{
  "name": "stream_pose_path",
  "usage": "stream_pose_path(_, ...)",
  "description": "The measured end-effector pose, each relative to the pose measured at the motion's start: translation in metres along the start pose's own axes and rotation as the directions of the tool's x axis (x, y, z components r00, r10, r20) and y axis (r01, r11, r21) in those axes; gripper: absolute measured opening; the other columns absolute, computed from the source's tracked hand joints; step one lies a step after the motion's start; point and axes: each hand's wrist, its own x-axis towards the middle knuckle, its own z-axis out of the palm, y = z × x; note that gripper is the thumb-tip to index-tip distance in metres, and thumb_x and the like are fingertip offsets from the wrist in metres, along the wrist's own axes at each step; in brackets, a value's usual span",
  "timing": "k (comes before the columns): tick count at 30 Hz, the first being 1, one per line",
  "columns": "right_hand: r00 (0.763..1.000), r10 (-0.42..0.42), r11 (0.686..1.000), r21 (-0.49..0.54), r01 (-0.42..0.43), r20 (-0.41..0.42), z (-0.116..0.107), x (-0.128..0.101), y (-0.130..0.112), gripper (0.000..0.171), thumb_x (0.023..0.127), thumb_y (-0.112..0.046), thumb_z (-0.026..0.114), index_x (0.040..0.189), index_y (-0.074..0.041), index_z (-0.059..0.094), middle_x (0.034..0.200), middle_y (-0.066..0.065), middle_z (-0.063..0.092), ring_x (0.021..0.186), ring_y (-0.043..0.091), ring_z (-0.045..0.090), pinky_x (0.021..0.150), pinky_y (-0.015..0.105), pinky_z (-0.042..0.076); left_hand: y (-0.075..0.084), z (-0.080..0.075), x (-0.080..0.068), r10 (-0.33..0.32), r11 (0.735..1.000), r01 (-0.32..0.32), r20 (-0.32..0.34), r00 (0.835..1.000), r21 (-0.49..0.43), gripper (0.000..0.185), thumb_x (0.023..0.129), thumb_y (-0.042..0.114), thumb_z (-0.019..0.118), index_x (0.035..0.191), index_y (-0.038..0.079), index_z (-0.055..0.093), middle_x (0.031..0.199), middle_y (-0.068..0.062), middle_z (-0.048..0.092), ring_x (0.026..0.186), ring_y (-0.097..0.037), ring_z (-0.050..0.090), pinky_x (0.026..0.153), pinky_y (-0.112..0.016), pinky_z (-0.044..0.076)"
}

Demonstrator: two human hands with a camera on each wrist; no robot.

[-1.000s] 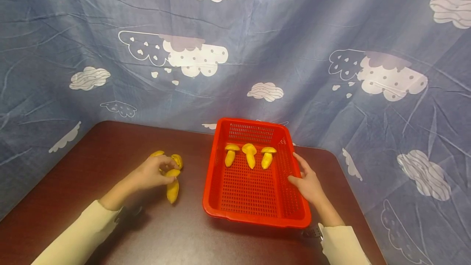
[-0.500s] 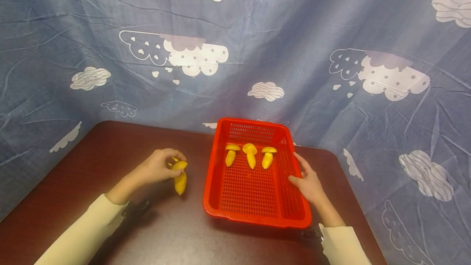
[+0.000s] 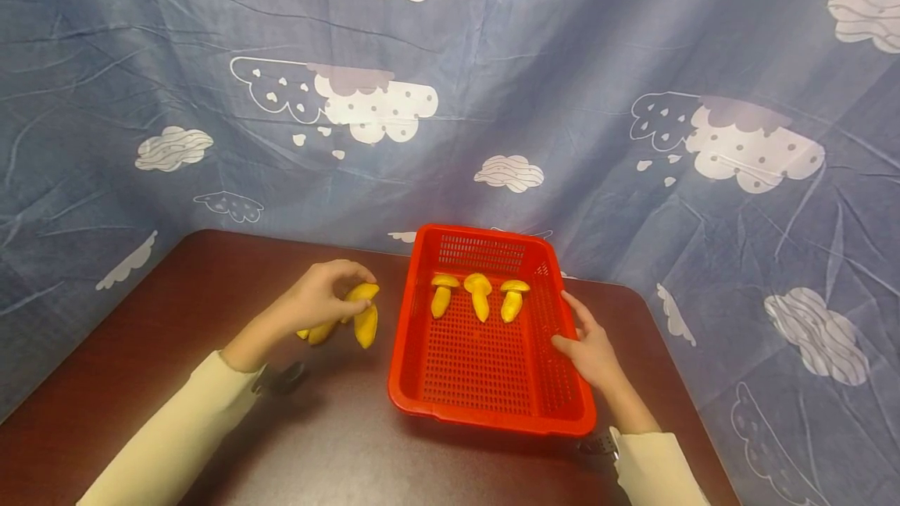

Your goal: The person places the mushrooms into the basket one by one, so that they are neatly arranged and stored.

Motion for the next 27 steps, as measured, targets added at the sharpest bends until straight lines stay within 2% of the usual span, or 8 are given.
stream_pose_path(6, 1.0, -0.004, 1.0, 0.002, 0.004, 0.0, 0.0, 0.0, 0.001, 0.08, 0.092, -0.004, 0.058, 0.156, -0.018, 0.012, 0.112, 0.032, 0.061, 0.074, 0.02, 0.071, 0.062, 0.04, 0.059, 0.013, 0.001, 0.012, 0.043, 0.998, -0.041, -0.049, 0.998, 0.05, 0.026, 0.079, 0.02, 0.076, 0.104, 0.015, 0.069, 0.102, 0.004, 0.069, 0.096, -0.012, 0.063, 0.086, -0.037, 0.053)
stream_pose_path(11, 1.0, -0.021, 1.0, -0.009, 0.021, -0.001, 0.0, 0.0, 0.002, 0.079, 0.092, -0.004, 0.059, 0.155, -0.017, 0.014, 0.11, 0.028, 0.062, 0.073, 0.018, 0.071, 0.061, 0.039, 0.059, 0.026, 0.004, 0.024, 0.081, 0.997, -0.079, -0.064, 0.995, 0.026, 0.024, 0.081, 0.021, 0.075, 0.103, 0.015, 0.069, 0.102, 0.004, 0.069, 0.097, -0.012, 0.062, 0.088, -0.04, 0.052)
stream_pose_path(16, 1.0, -0.02, 1.0, -0.022, 0.02, -0.007, 0.0, 0.0, 0.003, 0.078, 0.091, -0.004, 0.058, 0.155, -0.018, 0.015, 0.113, 0.034, 0.059, 0.073, 0.018, 0.071, 0.062, 0.04, 0.059, 0.037, 0.01, 0.034, 0.111, 0.994, -0.109, -0.078, 0.991, 0.029, 0.024, 0.08, 0.021, 0.075, 0.104, 0.016, 0.07, 0.102, 0.006, 0.069, 0.099, -0.01, 0.061, 0.09, -0.034, 0.05)
stream_pose_path(22, 1.0, -0.02, 1.0, -0.013, 0.02, -0.005, 0.0, 0.0, 0.003, 0.078, 0.092, -0.003, 0.058, 0.155, -0.018, 0.015, 0.112, 0.034, 0.059, 0.073, 0.018, 0.071, 0.062, 0.039, 0.059, 0.046, 0.017, 0.044, 0.155, 0.988, -0.154, -0.057, 0.986, 0.031, 0.026, 0.079, 0.019, 0.076, 0.104, 0.013, 0.07, 0.101, 0.003, 0.07, 0.098, -0.012, 0.061, 0.09, -0.032, 0.05)
stream_pose_path(27, 1.0, -0.025, 1.0, -0.003, 0.025, 0.0, 0.001, -0.001, 0.003, 0.079, 0.092, -0.004, 0.058, 0.155, -0.018, 0.013, 0.112, 0.034, 0.06, 0.073, 0.019, 0.071, 0.061, 0.04, 0.059, 0.047, 0.028, 0.049, 0.181, 0.983, -0.181, -0.036, 0.983, 0.016, 0.026, 0.079, 0.016, 0.076, 0.104, 0.011, 0.07, 0.102, 0.0, 0.069, 0.094, -0.015, 0.061, 0.08, -0.034, 0.054)
